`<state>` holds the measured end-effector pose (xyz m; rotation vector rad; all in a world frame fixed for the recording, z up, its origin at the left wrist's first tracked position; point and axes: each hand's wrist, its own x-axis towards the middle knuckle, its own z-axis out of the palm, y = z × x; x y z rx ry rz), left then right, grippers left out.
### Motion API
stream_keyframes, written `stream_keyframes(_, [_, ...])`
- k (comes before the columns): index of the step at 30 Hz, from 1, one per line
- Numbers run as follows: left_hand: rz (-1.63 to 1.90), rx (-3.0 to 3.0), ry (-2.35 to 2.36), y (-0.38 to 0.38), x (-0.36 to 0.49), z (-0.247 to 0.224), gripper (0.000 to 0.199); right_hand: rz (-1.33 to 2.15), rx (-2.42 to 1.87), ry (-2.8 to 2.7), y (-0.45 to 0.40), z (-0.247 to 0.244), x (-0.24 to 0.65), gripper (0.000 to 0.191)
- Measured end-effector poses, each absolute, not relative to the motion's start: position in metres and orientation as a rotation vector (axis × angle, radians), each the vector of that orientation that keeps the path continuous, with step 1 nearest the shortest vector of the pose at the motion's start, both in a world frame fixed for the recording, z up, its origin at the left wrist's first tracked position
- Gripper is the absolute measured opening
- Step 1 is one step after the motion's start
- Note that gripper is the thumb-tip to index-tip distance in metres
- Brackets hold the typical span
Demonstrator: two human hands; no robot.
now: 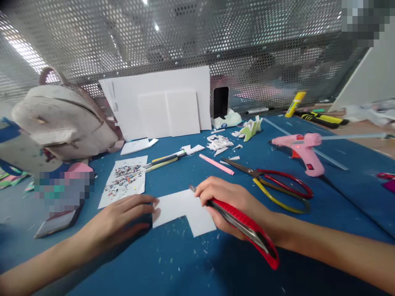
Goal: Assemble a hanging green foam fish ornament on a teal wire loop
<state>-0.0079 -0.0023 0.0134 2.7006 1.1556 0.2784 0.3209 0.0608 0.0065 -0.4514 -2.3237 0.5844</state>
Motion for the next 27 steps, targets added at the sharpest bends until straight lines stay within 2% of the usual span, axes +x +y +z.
stream_keyframes(4, [0.449, 2.744, 1.016, 0.002, 0.016, 0.015, 0.017, 0.626, -0.455, -2.297, 0.047, 0.022, 0.317, 0.017])
stream_keyframes(8, [0.578, 2.95, 0.832, -0.008, 0.034, 0.017, 0.026, 0.784, -0.446, -2.267, 0.032, 0.026, 0.307, 0.014])
stream_keyframes(13, [0.796, 3.234, 0.826, -0.03, 0.041, 0.006, 0.03, 0.942, -0.382, -2.301, 0.029, 0.018, 0.294, 0.027])
stream_keyframes(17, [0.781, 3.25, 0.992, -0.041, 0.044, -0.008, 0.036, 0.947, -0.339, -2.357, 0.032, 0.013, 0.289, 0.036])
stream_keyframes(27, [0.667, 3.303, 1.03, -0.036, 0.04, -0.016, 0.036, 0.775, -0.3, -2.3, 0.032, 0.002, 0.288, 0.026])
